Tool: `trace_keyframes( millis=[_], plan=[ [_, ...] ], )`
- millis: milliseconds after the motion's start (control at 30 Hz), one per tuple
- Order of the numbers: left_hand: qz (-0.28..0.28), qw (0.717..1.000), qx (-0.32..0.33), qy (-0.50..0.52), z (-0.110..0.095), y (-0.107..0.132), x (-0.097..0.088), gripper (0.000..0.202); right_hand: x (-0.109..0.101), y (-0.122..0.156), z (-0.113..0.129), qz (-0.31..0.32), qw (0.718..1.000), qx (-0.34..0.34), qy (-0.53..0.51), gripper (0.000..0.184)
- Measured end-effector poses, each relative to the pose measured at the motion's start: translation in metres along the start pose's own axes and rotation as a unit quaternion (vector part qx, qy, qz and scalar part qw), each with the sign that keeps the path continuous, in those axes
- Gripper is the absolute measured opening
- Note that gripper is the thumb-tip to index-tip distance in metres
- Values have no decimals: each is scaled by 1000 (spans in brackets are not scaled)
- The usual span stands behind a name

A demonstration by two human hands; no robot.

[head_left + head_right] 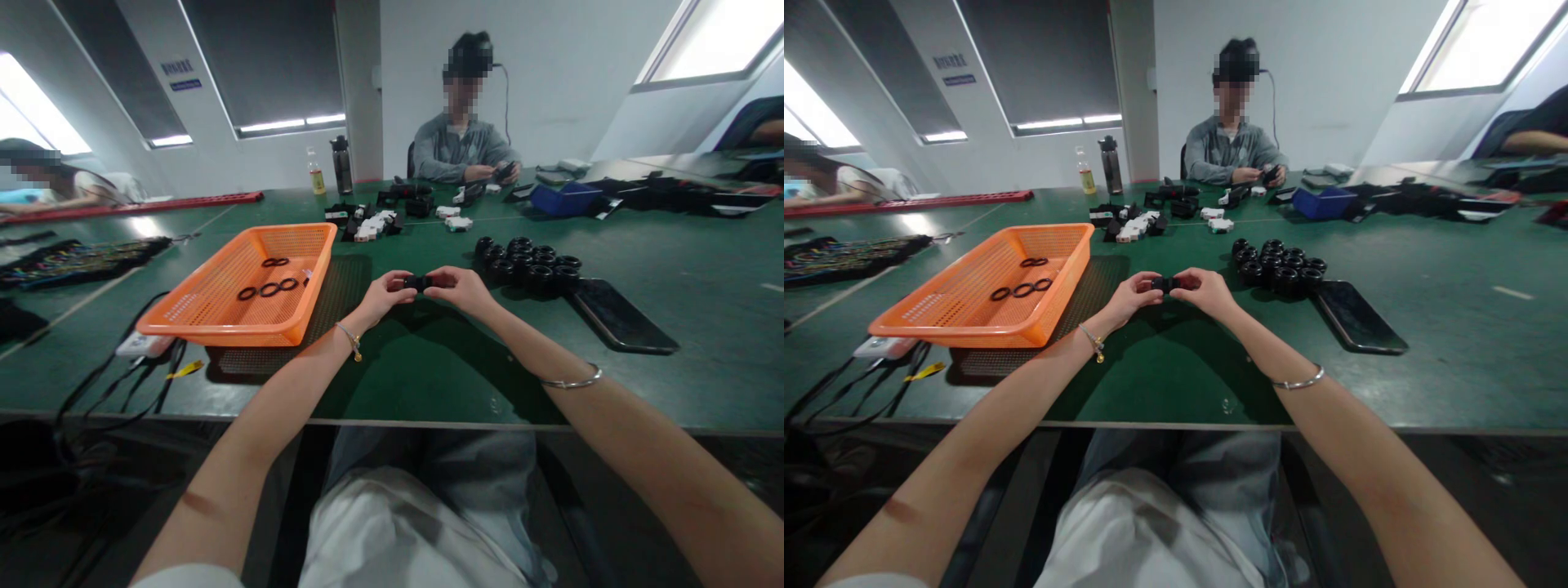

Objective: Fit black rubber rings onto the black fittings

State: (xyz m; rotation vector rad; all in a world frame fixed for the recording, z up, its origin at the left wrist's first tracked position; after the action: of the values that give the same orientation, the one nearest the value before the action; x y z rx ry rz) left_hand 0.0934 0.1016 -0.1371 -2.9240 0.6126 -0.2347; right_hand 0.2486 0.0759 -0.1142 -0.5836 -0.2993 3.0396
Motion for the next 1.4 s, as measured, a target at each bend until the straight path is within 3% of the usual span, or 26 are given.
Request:
trace_keyframes(
  millis=[567,833,1033,1200,1400],
  plan=[
    [-19,999,-28,-14,1,1,0,31,-2,-4,-8,51,998,-21,-5,34],
    [-19,999,-30,-13,0,2,0,30,-5,-3,-4,13,998,-47,46,32],
    [-21,999,-24,-10,0,2,1,28,-6,-2,-3,-9,999,-40,29,40],
    [-13,1000,-22,-12,1,2,0,32,-4,0,-2,7,999,-37,2,30],
    [-16,1000,-24,-9,1,1,-1,32,-4,0,-2,24,999,-36,-7,33]
  ],
)
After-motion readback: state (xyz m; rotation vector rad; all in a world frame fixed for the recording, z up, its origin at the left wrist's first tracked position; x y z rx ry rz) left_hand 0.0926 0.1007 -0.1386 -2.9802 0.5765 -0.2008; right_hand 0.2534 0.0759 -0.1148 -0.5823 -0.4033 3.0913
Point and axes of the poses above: each hand's wrist, its own y-axis away from the middle knuckle, its own x-axis out of the palm, z = x × y, the point moved 5 cm from there along -y, towards the middle knuckle, and after that the axes turned 6 degrees about x, right-handed, at the moved point
